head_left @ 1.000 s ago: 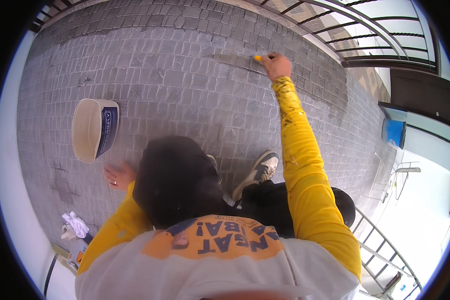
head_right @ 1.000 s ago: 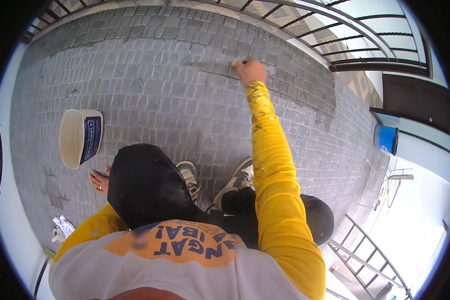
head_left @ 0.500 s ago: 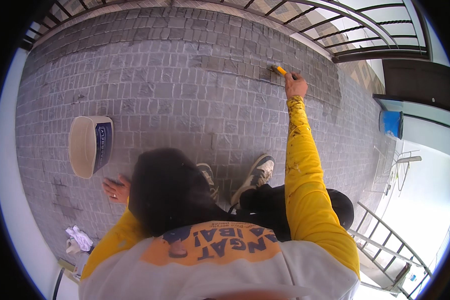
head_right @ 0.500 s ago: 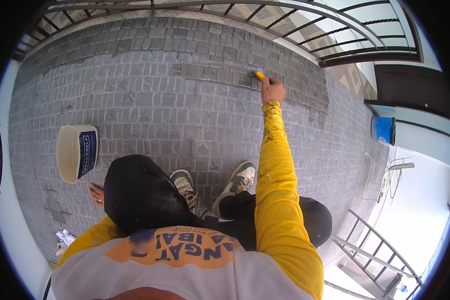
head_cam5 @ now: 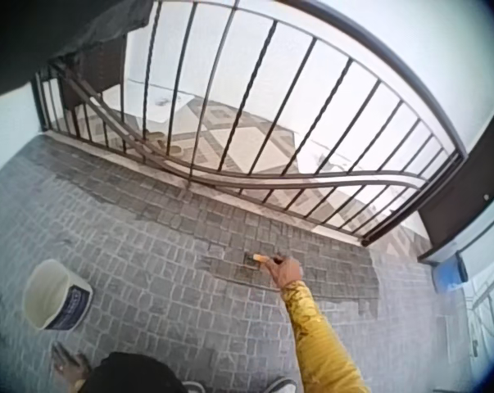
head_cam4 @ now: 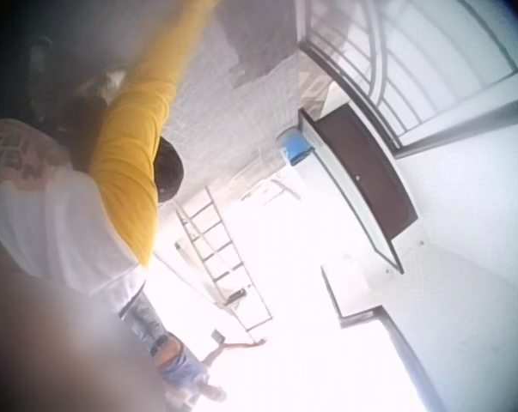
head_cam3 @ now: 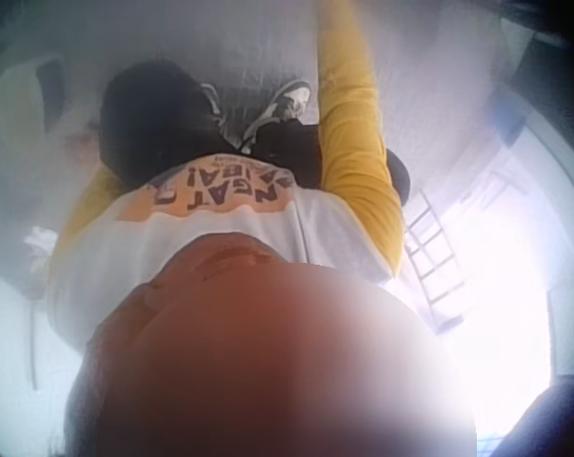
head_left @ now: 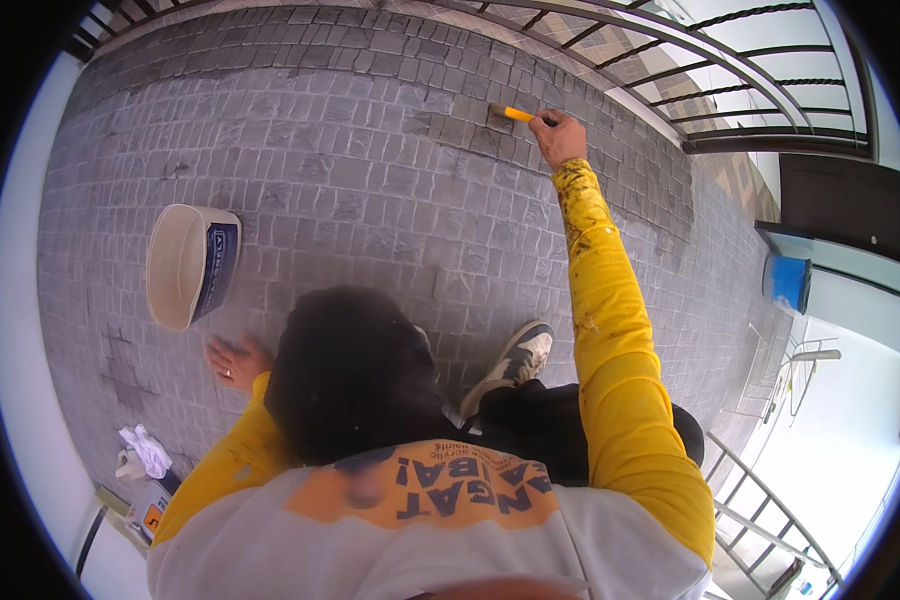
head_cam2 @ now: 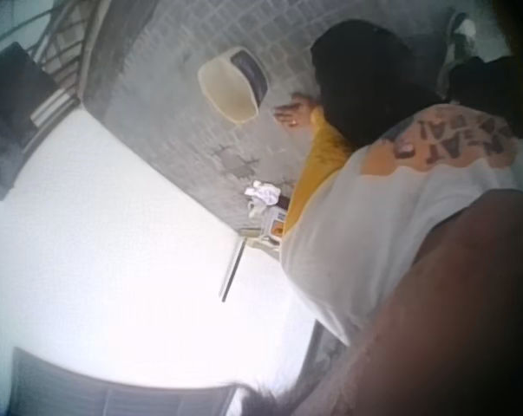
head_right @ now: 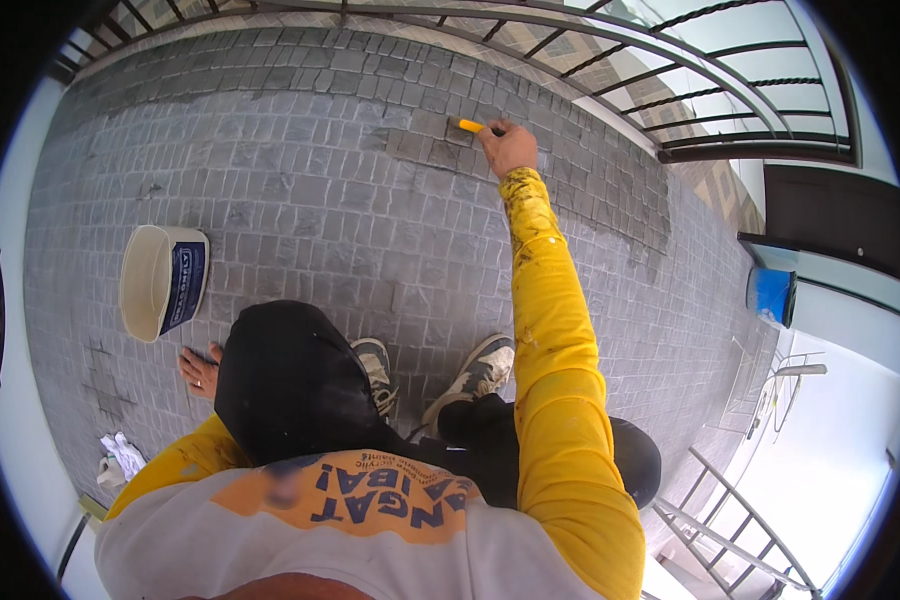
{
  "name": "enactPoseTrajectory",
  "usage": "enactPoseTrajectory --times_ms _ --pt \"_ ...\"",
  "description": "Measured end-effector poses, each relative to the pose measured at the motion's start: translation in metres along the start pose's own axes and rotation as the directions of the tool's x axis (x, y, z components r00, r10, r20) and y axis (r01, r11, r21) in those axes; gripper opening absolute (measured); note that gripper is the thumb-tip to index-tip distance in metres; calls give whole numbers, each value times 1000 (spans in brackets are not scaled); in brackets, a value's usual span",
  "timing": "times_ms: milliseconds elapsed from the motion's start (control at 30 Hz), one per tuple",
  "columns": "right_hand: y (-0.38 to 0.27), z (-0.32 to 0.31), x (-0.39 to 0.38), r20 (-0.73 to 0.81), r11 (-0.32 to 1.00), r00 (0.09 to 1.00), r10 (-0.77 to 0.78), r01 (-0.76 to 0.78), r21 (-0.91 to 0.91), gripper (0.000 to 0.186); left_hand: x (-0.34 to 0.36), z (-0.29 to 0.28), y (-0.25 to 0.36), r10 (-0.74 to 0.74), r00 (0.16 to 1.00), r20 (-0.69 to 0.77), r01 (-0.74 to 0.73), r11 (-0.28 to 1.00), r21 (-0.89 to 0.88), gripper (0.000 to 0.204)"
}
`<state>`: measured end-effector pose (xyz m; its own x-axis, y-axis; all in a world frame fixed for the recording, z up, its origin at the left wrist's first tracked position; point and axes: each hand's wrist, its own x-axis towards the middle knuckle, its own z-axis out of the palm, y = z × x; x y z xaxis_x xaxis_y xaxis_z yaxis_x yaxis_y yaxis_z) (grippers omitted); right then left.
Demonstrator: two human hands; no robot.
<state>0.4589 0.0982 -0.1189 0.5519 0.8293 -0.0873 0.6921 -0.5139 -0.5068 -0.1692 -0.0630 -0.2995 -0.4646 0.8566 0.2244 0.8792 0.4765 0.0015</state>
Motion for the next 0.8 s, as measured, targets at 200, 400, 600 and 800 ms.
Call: enactPoseTrajectory --times_ms 200,400,600,800 --pt "34 -32 26 -16 994 995 98 -98 -41 44 0 -2 3 -7 1000 -20 7 1000 -15 72" --pt "79 -62 28 17 983 990 138 -135 -128 45 1 -1 4 -11 999 -30 10 1000 -24 74" --pt "129 -93 15 -40 951 964 264 -267 -157 45 -2 -17 18 -21 998 -67 14 994 -105 74" --pt "167 -93 15 68 941 951 300 -284 -181 43 -6 -26 30 -30 992 -121 16 994 -110 77"
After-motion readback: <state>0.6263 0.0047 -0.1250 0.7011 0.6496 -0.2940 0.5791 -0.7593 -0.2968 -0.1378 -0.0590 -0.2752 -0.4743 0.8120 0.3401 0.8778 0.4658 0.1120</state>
